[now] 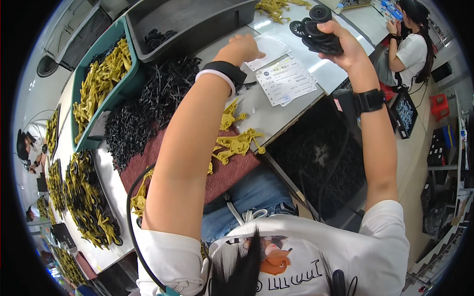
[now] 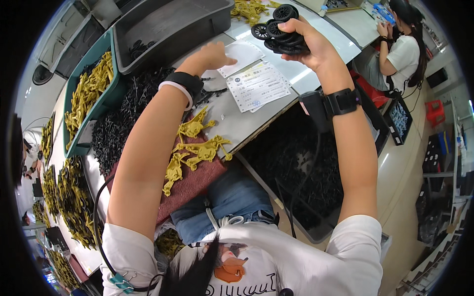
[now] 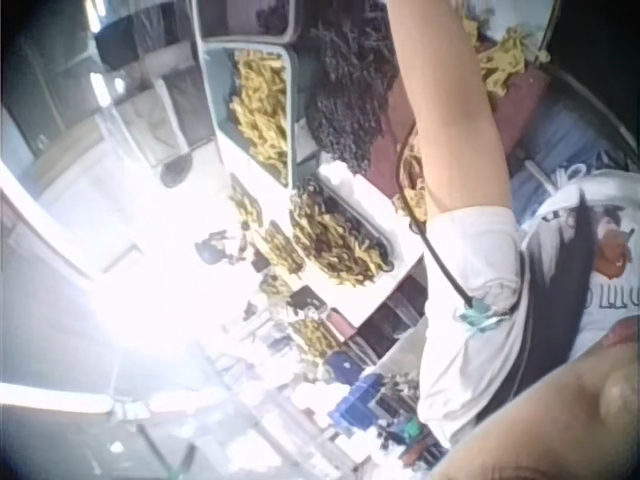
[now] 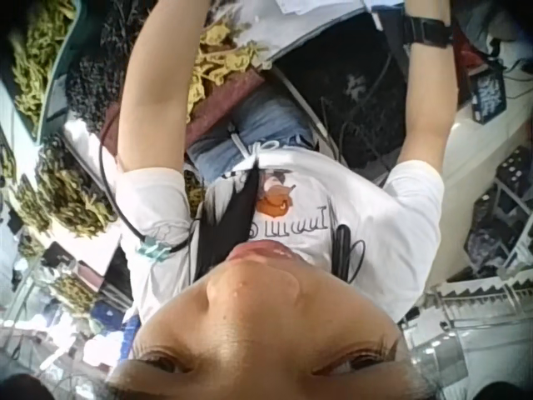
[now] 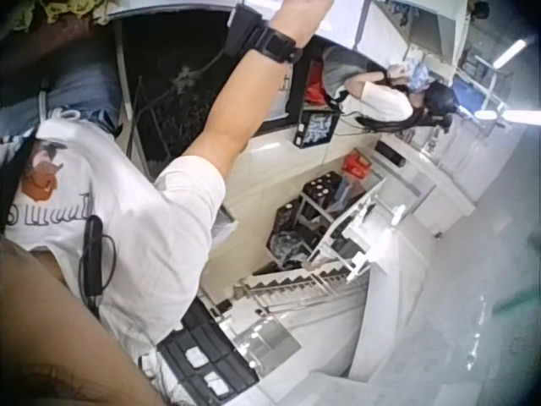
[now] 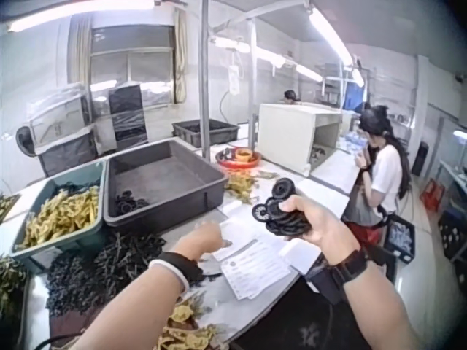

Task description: Attaching wheels and other parts to plastic toy motorcycle frames at an assembly workstation.

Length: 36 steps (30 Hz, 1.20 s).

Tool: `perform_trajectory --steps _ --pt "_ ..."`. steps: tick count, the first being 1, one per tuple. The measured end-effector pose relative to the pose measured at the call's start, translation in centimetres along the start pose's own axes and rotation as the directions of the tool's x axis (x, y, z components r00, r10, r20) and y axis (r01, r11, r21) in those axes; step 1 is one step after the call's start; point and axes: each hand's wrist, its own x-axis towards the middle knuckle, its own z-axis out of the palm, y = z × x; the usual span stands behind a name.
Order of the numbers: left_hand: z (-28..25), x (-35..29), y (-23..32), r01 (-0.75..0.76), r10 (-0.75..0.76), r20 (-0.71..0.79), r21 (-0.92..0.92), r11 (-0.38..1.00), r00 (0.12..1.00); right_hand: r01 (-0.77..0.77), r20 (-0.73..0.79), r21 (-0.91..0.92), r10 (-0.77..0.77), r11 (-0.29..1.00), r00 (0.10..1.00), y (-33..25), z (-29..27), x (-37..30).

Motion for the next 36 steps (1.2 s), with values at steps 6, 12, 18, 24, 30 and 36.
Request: perform_trajectory --steps 6,12,18,24,30,36 --pt "-0.4 0.3 -0.6 -0.251 0.331 0.113 -0.441 0.862 0.937 0.073 0.12 0.024 -0.076 0.997 0.99 0.5 -1.6 1.3" --pt "2.0 -11.7 5.8 -0.405 0.395 0.288 -0.028 0.914 0.872 0.156 0.185 -0.149 -0.128 0.976 0.974 -1.1 -3.3 2.4" --pt "7.1 -16.4 6.5 -0.308 0.354 -0.188 0.236 0.922 0.916 0.062 0.374 -0.4 0.101 0.914 0.922 0.0 3.4 7.3" --pt "4.7 -20.5 7.3 -0.331 0.357 -0.253 0.141 0.933 0.899 -0.072 0.387 -0.478 0.283 0.876 0.878 5.9 8.8 11.6" --pt "-0.5 -32.3 1.3 -0.65 0.564 -0.325 -0.411 0.638 0.759 0.013 0.408 -0.628 0.315 0.778 0.857 4.2 8.9 11.8" --pt "3.7 -43.0 -7.4 -0.032 0.077 -0.635 0.081 0.996 0.768 0.337 0.545 -0.783 0.316 0.523 0.776 -2.7 9.4 12.8"
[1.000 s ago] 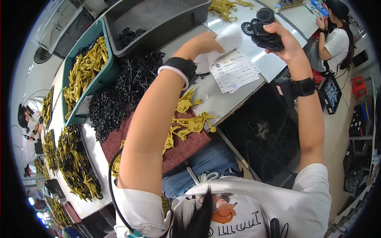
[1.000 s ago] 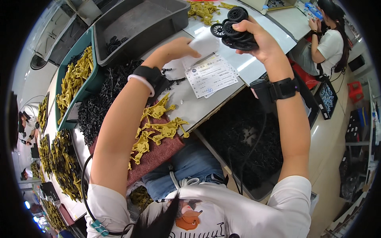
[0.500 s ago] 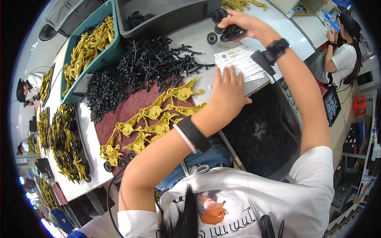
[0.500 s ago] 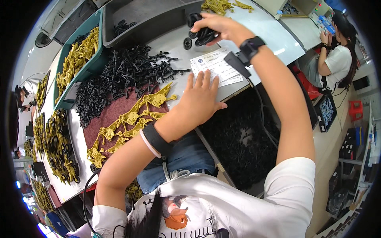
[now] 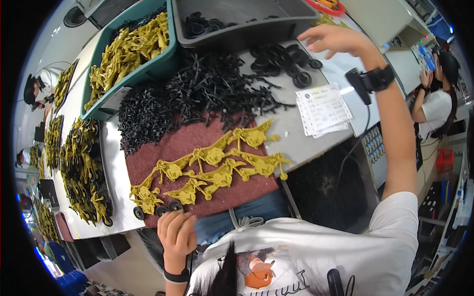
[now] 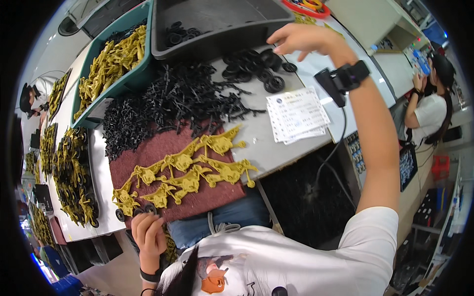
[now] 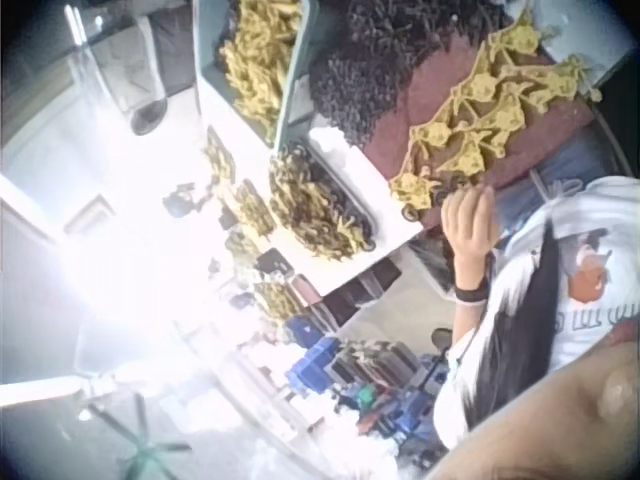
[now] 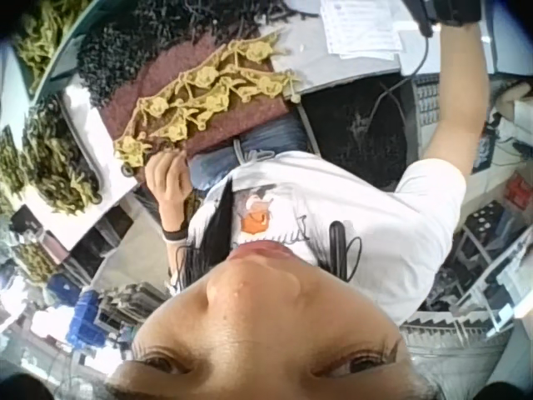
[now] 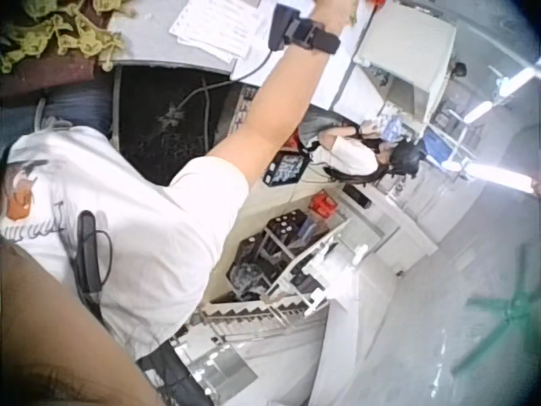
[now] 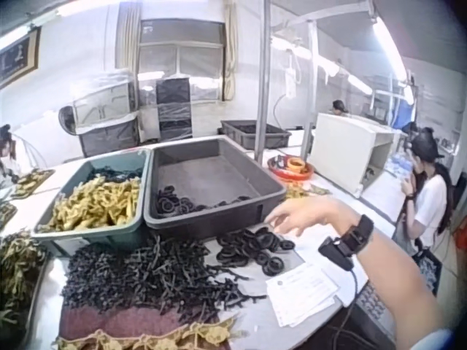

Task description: Attaching wheels and other parts to plastic toy motorcycle frames at an assembly workstation.

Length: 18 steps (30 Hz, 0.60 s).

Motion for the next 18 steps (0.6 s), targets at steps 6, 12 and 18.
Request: perform_trajectory --steps 6,12,18 --pt "2.7 -7.2 -1.8 0.046 -0.046 -0.006 0.206 0.977 0.999 0.058 0.025 -0.311 -0.052 0.949 0.998 -7.6 -6.2 5.6" --pt "5.6 -9.3 -3.6 -0.07 0.055 0.048 0.396 0.916 0.997 -0.409 0.217 -0.388 0.513 0.826 0.83 -2.6 -6.2 17.8" --pt "2.3 -5.4 -2.4 0.093 -0.143 0.227 0.216 0.972 0.963 -0.417 0.526 -0.174 0.443 0.892 0.726 -2.9 -4.0 20.7"
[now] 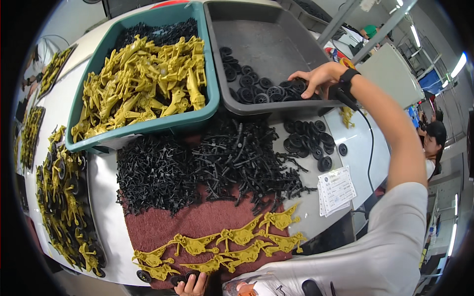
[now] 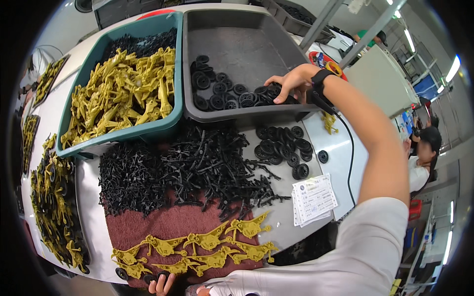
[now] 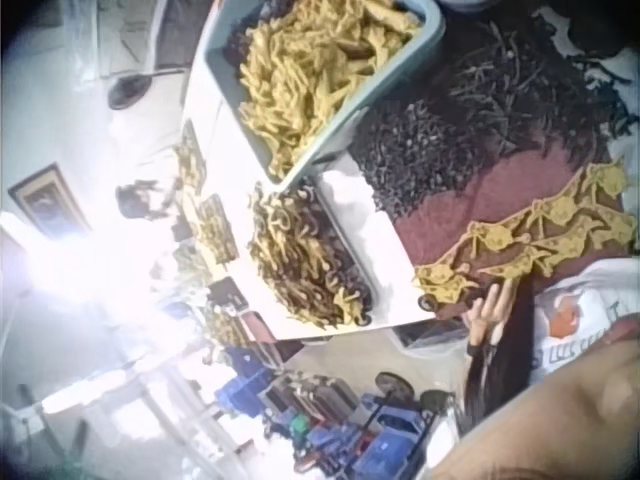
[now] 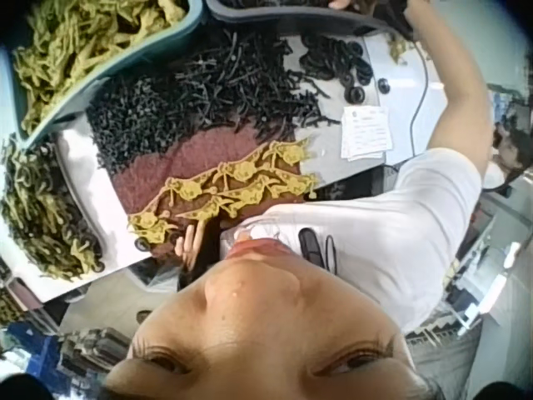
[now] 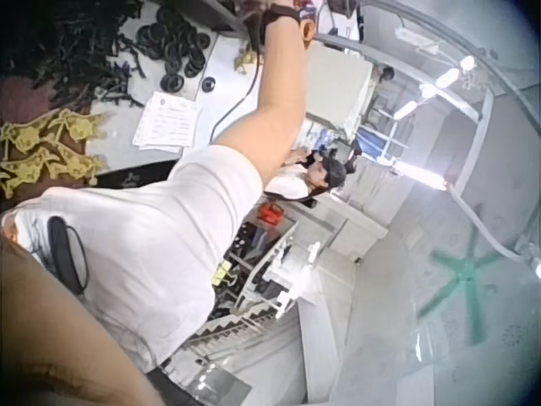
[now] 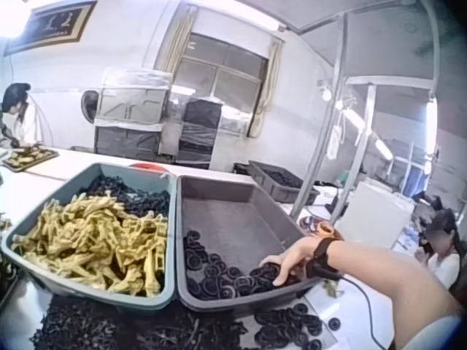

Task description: Attaching wheels and other parts to plastic toy motorcycle frames at an assembly workstation.

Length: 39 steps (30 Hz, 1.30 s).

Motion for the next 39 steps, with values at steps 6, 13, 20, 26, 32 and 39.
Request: perform_trajectory --steps 6,13,20,26,32,39 --pt "0.9 -0.1 -0.3 0.015 -0.014 0.063 -0.004 1.0 0.998 0.205 0.047 -0.093 -0.202 0.974 0.978 -8.2 3.8 2.0" --pt "1.8 -0.8 -0.6 -0.016 0.015 0.075 0.009 1.0 0.997 0.079 -0.081 -0.488 -0.135 0.869 0.987 -13.5 7.6 1.1" --pt "1.6 -2.0 -0.9 -0.022 0.018 0.09 0.041 0.999 0.996 0.116 -0.059 -0.643 -0.2 0.757 0.978 -12.8 7.1 2.4" --pt "2.0 -2.5 -0.9 -0.036 0.031 0.097 0.05 0.998 0.995 0.146 -0.096 -0.619 -0.259 0.772 0.961 -11.6 6.9 2.3" --pt "2.1 -2.6 -1.1 -0.057 0.048 0.114 0.082 0.995 0.992 -0.006 0.053 -0.274 0.021 0.962 0.998 -12.6 5.6 2.1" --pt "2.1 -2.8 -1.2 -0.095 0.078 0.144 0.11 0.989 0.986 -0.018 -0.078 -0.219 0.001 0.976 0.997 -13.0 7.1 1.0"
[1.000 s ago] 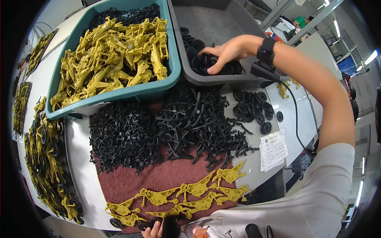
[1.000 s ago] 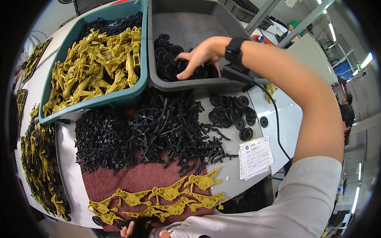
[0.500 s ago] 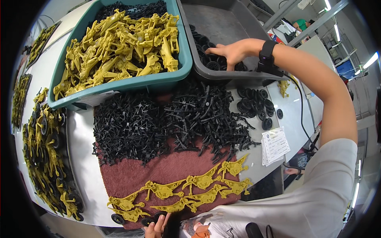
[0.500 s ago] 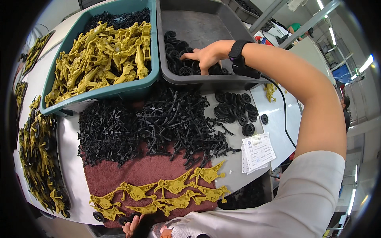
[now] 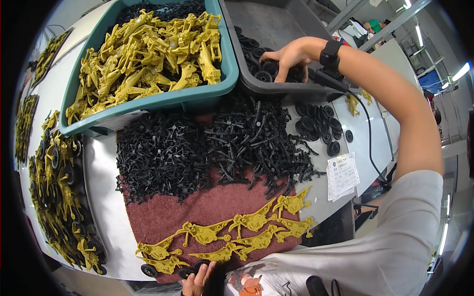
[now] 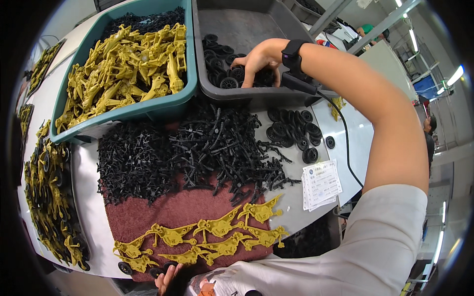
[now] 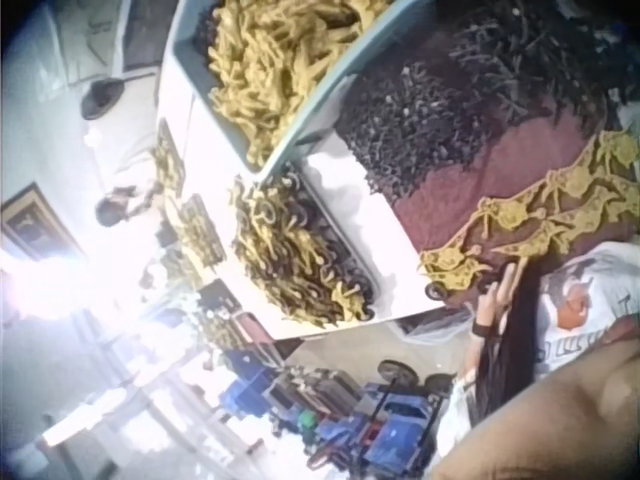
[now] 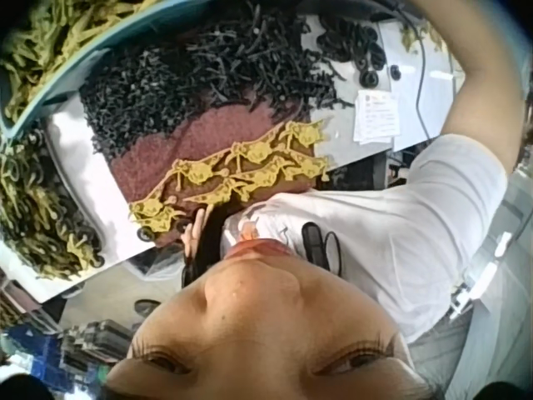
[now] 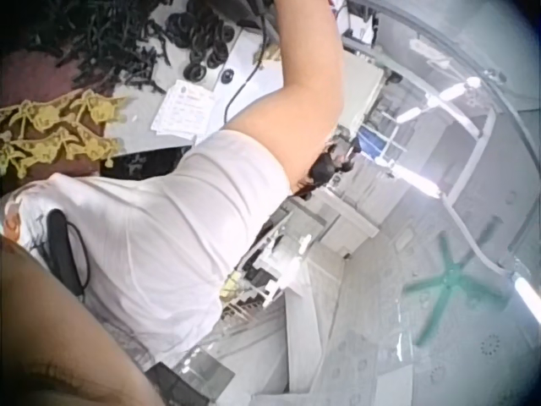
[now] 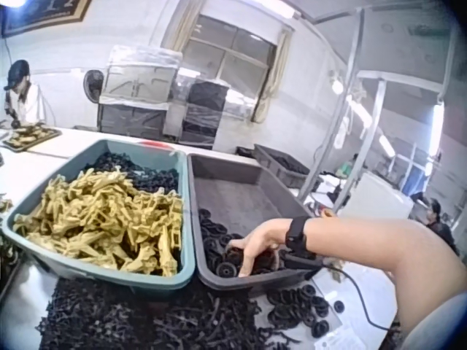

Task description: Attaching wheels and other parts to plastic toy motorcycle frames at an assembly workstation.

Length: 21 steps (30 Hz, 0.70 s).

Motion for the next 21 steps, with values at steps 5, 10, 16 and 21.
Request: perform_trajectory --steps 5,10,16,21 --pt "0.2 0.3 -0.4 -0.043 0.043 -0.007 0.022 0.999 0.999 0.164 0.015 0.034 -0.164 0.986 0.986 1.3 -0.3 0.7" --pt "0.2 0.4 -0.3 -0.059 0.059 0.001 0.04 0.997 0.998 0.308 -0.114 -0.154 -0.327 0.939 0.938 1.7 0.1 1.0" --pt "-0.3 0.3 -0.4 -0.081 0.079 0.028 0.069 0.994 0.996 0.408 -0.074 0.068 -0.403 0.911 0.912 1.8 0.1 -0.4" --pt "-2.1 1.1 0.2 -0.087 0.084 0.038 0.096 0.992 0.996 0.487 -0.104 0.098 -0.478 0.868 0.872 1.9 -0.2 -0.5"
